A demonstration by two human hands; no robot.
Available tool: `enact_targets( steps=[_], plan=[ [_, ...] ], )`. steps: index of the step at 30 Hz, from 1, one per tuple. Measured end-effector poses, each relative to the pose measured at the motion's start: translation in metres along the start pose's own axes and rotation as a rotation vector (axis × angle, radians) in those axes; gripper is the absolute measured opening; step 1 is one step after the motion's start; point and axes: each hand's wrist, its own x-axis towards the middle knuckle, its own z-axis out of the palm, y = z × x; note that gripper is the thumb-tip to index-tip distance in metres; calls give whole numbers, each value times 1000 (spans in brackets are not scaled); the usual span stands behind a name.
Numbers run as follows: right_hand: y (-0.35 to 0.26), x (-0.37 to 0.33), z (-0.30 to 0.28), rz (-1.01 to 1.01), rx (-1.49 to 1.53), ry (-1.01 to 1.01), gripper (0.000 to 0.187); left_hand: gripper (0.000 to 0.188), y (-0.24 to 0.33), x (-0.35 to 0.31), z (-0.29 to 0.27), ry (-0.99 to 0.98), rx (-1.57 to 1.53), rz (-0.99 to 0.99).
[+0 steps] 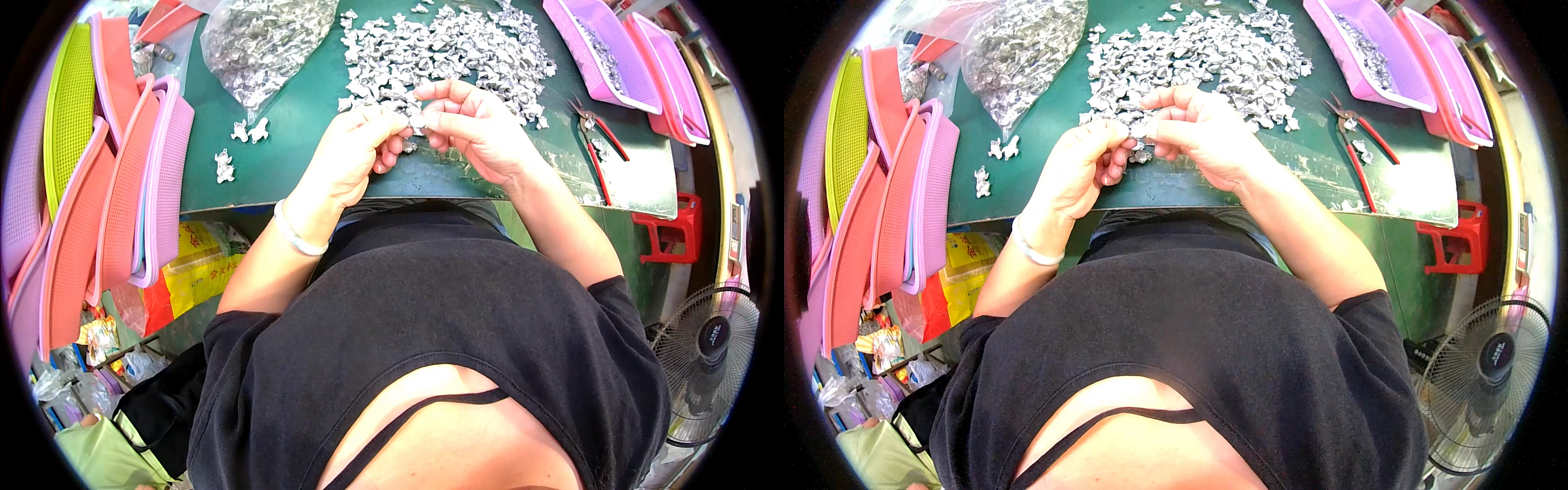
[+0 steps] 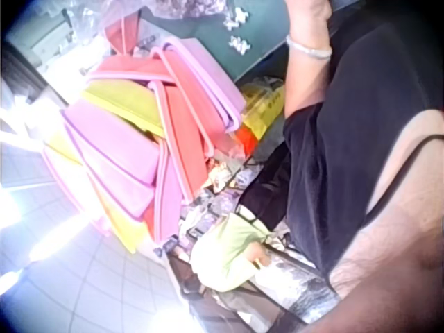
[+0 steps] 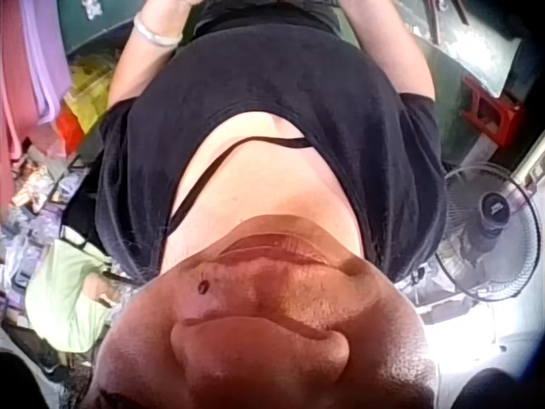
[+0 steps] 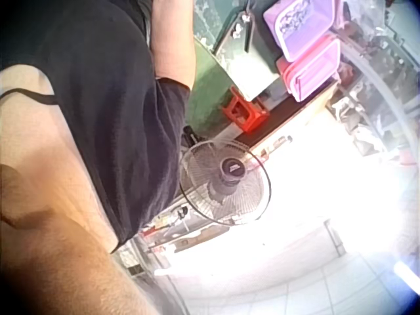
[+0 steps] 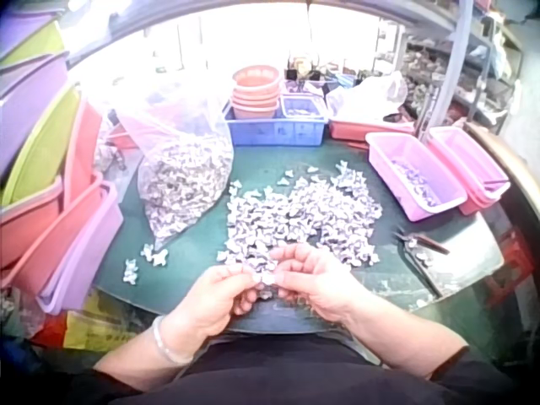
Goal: The person repeatedly picks small silver metal pieces from a green table and joins them by hand, placing the assembled units back on the table. The workspace includes plastic trays, a bag of parts, and pliers nearby, but the person uses only their hands to connect the pieces.
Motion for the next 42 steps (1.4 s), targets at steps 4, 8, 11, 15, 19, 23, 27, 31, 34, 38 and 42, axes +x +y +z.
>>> enact_targets(
  steps=[4,8,11,15,19,23,27,31,34,38,42],
  plan=[
    [-1,-1,1,2,-4,-4,32,18,-1,1,-1,-8,-50,-34],
    [0,0,1,2,8,-5,32,18,-1,1,-1,-5,-64,-39],
    [1,0,1,7,8,-7,32,19,-1,1,-1,1,-60,-44],
    [0,-1,2,11,10,-8,33,19,-1,2,-2,-4,-68,-49],
    [0,-1,2,11,18,-9,33,19,-3,2,-3,-6,-80,-47],
    [0,0,2,13,22,-14,33,19,-3,2,-2,-2,-85,-44],
    [1,0,2,11,13,-15,33,19,-1,1,-1,12,-79,-41],
    [1,0,2,14,19,-19,32,20,-1,0,0,8,-75,-41],
    [1,-1,2,15,20,-23,32,18,0,0,0,3,-93,-44],
    [1,-1,2,19,45,-30,33,19,-1,1,-1,1,-80,-46],
    [4,0,3,-102,-58,11,35,15,-5,1,-2,-2,-79,11]
  ],
)
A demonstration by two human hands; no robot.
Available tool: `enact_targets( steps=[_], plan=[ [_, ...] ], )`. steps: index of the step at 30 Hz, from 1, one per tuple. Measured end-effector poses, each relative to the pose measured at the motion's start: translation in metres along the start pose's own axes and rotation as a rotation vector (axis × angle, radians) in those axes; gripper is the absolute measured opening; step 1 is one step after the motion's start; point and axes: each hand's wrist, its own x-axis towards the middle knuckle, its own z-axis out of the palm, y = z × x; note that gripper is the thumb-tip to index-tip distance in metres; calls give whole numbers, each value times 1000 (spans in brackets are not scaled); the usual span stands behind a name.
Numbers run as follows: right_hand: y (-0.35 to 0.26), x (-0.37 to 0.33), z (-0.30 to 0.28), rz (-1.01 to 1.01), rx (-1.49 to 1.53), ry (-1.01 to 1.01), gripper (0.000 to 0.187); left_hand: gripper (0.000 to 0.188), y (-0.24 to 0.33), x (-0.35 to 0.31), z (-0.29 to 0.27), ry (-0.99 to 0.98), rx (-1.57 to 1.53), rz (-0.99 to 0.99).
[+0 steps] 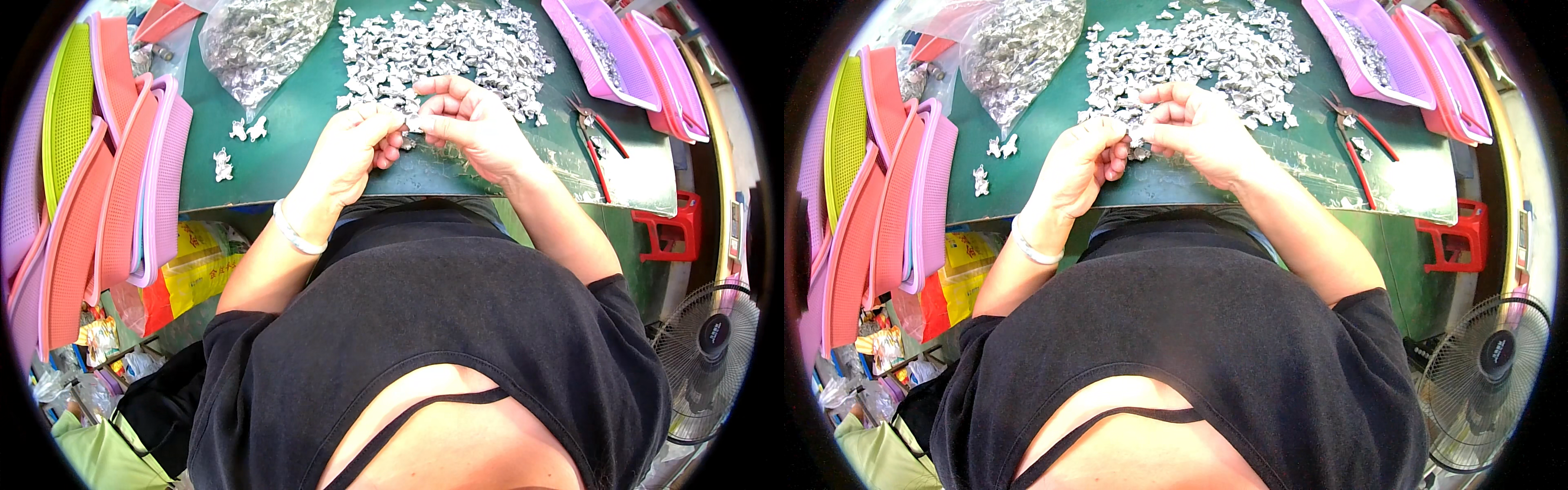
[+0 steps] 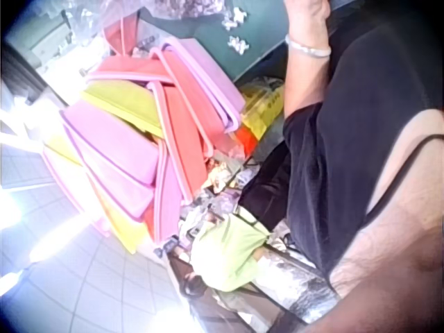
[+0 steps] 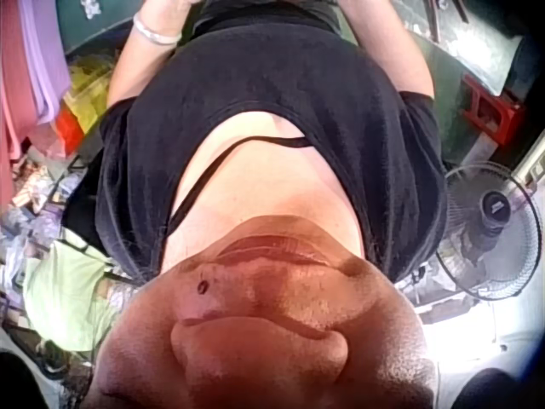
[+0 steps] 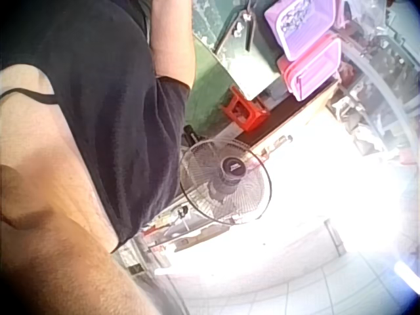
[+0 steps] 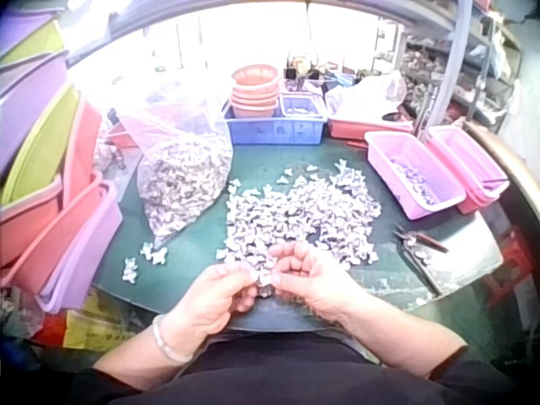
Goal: The person repeatedly picks small silver metal pieces from a green table and joins them by hand, placing the assembled units back on the table. The workspace includes plastic trays, a bag of parts, and pliers nearby, but the person uses only their hands to connect the pieces.
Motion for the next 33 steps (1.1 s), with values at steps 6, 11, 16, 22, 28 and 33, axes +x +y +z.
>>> enact_targets(
  steps=[6,11,16,22,28,33],
  plan=[
    [5,2,-8,-199,-370,61,38,10,-5,0,-6,-15,-27,70],
    [7,-1,-5,-345,-970,70,41,13,-5,1,-13,-80,-291,66],
    [14,1,-2,-447,-1149,28,43,15,-4,0,-13,2,-229,27],
    [11,-1,-3,-381,-888,46,48,13,-3,-4,-8,48,22,-12],
    [-2,-6,5,-378,-735,6,46,14,0,-4,2,0,72,-71],
    [-4,-5,-1,-221,-404,-1,38,15,1,-1,-1,-38,-39,-98]
  ],
)
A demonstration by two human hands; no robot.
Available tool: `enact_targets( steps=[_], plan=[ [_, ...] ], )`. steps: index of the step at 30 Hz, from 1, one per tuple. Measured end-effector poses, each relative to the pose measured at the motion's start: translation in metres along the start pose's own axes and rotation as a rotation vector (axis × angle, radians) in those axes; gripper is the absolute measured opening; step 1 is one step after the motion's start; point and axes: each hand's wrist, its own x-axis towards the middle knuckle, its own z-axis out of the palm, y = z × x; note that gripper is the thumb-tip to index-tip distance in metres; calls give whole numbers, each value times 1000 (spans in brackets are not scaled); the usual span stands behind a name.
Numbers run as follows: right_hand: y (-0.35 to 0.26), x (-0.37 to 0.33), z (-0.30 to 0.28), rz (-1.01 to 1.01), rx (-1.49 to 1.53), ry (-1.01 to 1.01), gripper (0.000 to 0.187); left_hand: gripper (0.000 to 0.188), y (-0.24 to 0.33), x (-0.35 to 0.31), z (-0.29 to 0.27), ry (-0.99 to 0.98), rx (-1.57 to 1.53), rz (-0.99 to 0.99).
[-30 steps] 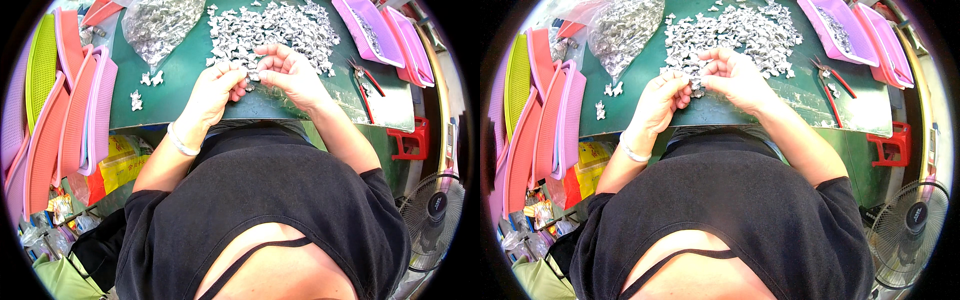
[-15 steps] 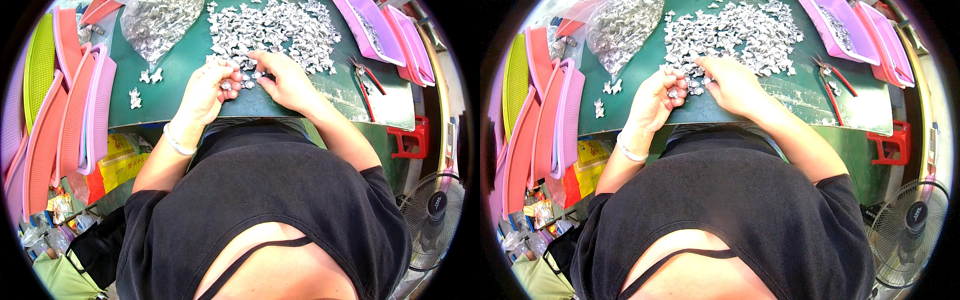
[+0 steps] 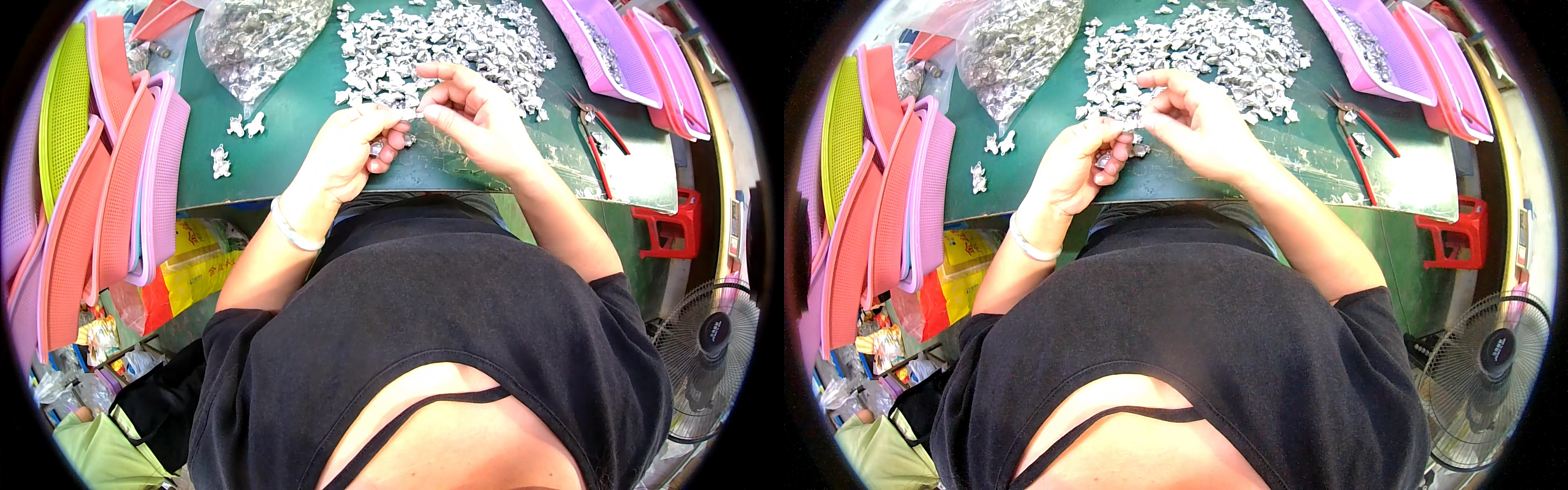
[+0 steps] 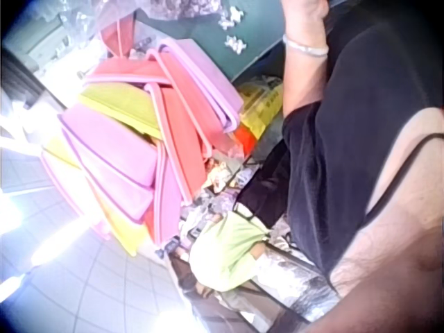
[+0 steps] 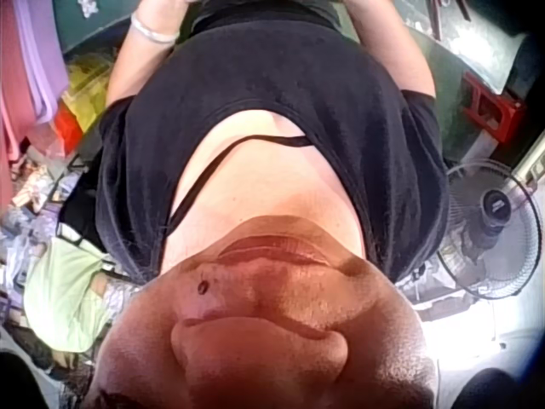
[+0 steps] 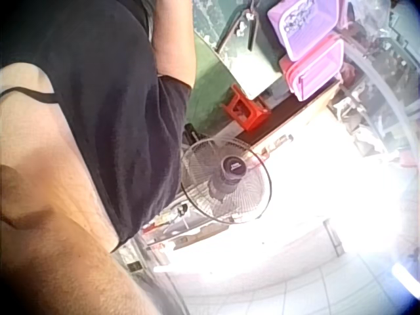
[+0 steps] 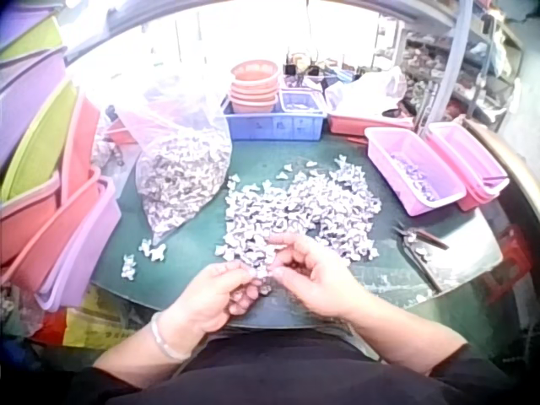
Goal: The person repeatedly picks small silver metal pieces from a green table and joins them by hand, placing the assembled units back on the table. The workspace includes plastic trays, a bag of parts, and pliers nearby, but the person uses only their hands to connect the pieces.
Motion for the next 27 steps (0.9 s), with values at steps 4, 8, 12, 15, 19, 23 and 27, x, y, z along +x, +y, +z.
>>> enact_targets(
  steps=[4,8,12,15,19,23,27],
  plan=[
    [-2,1,-1,97,152,-11,35,16,2,-1,0,2,-36,-28],
    [-1,2,0,120,227,-12,34,16,2,0,1,-6,-38,-30],
    [0,1,1,131,244,-6,35,14,0,-3,5,42,70,68],
    [0,1,0,133,226,-11,36,11,-5,-4,9,94,158,187],
    [2,1,0,105,203,0,37,11,-8,-4,9,103,248,302],
    [0,1,0,75,185,19,38,14,-9,-3,7,92,219,287],
    [6,1,6,-63,68,48,37,17,-8,-3,8,32,-64,175]
  ],
)
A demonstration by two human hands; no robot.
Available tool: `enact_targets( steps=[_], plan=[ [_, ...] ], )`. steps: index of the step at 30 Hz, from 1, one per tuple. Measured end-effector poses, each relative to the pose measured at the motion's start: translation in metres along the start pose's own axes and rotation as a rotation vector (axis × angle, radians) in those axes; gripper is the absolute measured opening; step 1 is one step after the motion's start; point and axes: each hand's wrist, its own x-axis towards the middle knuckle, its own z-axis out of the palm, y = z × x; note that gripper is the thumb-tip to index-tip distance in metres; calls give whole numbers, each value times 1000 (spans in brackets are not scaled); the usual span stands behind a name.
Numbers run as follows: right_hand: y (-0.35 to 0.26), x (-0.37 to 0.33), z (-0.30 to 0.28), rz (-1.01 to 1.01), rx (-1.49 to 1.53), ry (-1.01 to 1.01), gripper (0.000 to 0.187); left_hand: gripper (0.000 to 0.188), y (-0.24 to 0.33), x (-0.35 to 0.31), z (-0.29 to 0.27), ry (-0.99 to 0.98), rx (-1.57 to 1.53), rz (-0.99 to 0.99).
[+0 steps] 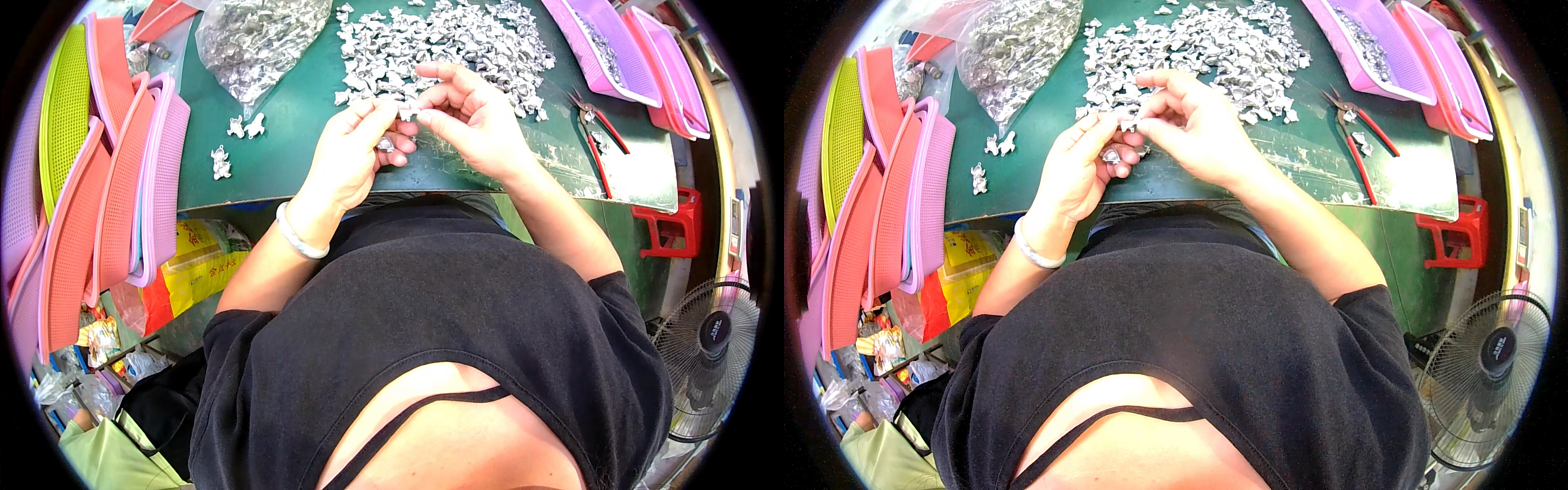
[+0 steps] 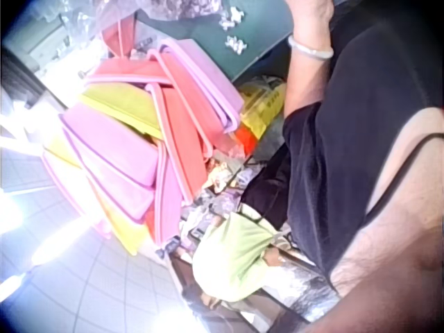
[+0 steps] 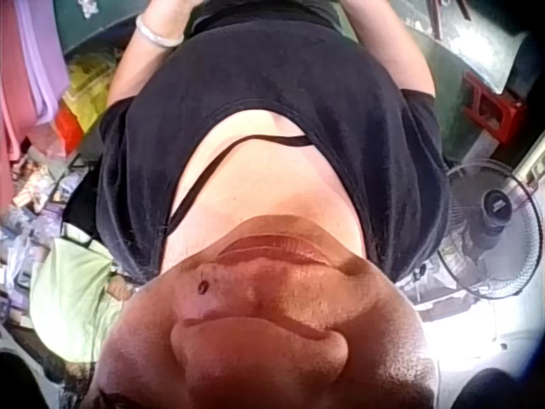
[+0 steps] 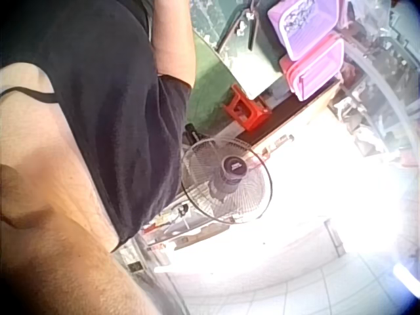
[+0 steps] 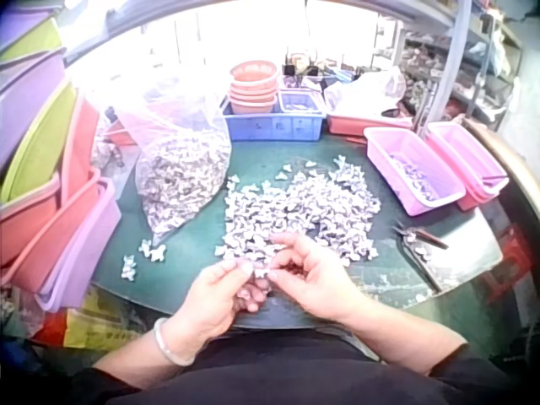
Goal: The person repeatedly picks small silver metal pieces from a green table and joins them by hand, placing the assembled units back on the table. The workspace includes plastic trays, a bag of parts, and pliers nearby, but the person uses only their hands to connect the pieces.
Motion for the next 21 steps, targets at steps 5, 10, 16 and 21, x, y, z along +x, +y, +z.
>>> enact_targets(
  steps=[5,10,16,21],
  plan=[
    [0,4,-1,-3,-285,16,38,18,2,0,-7,37,-133,-103],
    [18,23,1,-265,-765,65,42,15,1,2,-19,51,-87,-80],
    [22,41,7,-282,-926,31,41,9,3,3,-20,80,-45,-57],
    [22,42,7,-240,-773,44,35,13,6,3,-19,72,-25,-79]
  ],
)
